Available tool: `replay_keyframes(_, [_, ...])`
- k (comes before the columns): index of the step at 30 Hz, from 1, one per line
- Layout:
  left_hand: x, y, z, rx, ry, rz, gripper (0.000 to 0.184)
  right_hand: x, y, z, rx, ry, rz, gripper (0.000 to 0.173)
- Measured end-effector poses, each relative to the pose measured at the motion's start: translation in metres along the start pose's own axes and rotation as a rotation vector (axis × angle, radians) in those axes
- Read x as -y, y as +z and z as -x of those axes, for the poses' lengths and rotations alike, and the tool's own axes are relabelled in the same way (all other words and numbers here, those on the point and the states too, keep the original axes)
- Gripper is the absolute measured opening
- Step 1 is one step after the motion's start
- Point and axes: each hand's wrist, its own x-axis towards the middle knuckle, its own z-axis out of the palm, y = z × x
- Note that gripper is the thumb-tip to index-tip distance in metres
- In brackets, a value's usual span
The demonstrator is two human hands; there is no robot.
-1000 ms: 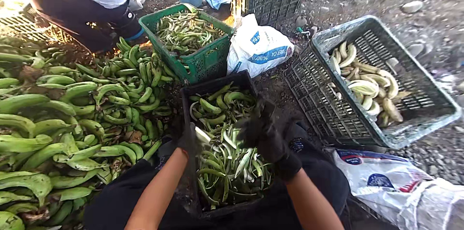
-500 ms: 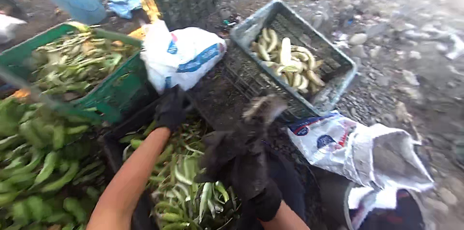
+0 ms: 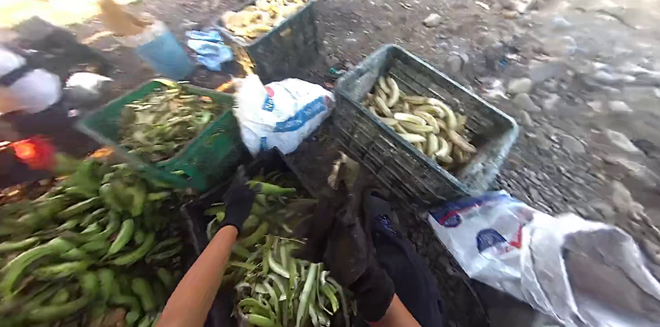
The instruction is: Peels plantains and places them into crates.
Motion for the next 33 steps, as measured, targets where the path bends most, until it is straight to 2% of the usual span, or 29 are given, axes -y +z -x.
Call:
replay_keyframes(2, [-0.010,-0.044,0.024,-0.073,0.024,0.089,0.081,0.000,0.003,-0.003,-0.007,0.048,0.009,0.076])
replay_keyframes(4, [-0.017,-0.095,0.052,-0.154,0.042,0.227,0.082,0.000,0.005,-0.005,0.004,0.023,0.102,0.077])
replay_keyframes(7, [-0.021,-0.167,0.096,-0.364,0.148,0.462,0.072,-0.003,0.006,-0.006,0.011,0.025,0.225,0.083])
replay_keyframes(9, [-0.012,-0.188,0.123,-0.416,0.129,0.648,0.061,-0.010,0.009,-0.007,0.015,0.059,0.236,0.085])
replay_keyframes(11, [0.005,-0.176,0.153,-0.244,-0.001,1.029,0.039,-0.023,0.013,-0.007,0.049,0.046,0.252,0.079])
replay_keyframes(12, [0.015,-0.164,0.168,-0.127,-0.047,1.196,0.039,-0.030,0.014,-0.007,0.081,0.041,0.288,0.075])
replay_keyframes(13, [0.025,-0.152,0.180,-0.096,-0.079,1.257,0.041,-0.036,0.016,-0.005,0.100,0.059,0.330,0.072])
replay_keyframes(17, [0.041,-0.135,0.211,-0.354,-0.082,1.038,0.050,-0.068,0.019,0.017,0.135,0.179,0.482,0.071])
replay_keyframes(20, [0.042,-0.137,0.217,-0.487,-0.181,1.035,0.053,-0.102,0.007,0.045,0.117,0.299,0.456,0.079])
replay_keyframes(23, [0.045,-0.130,0.216,-0.494,-0.291,1.176,0.059,-0.126,0.003,0.067,0.126,0.401,0.437,0.073])
replay_keyframes(27, [0.046,-0.121,0.215,-0.378,-0.321,1.396,0.047,-0.143,0.001,0.089,0.049,0.481,0.304,0.072])
replay_keyframes(29, [0.042,-0.122,0.214,-0.372,-0.337,1.446,0.045,-0.148,0.002,0.103,0.005,0.502,0.248,0.072])
replay_keyframes(31, [0.038,-0.124,0.214,-0.442,-0.328,1.361,0.054,-0.151,0.003,0.116,0.005,0.503,0.237,0.064])
replay_keyframes(33, [0.032,-0.126,0.216,-0.532,-0.266,1.147,0.062,-0.156,0.006,0.124,0.035,0.485,0.354,0.060])
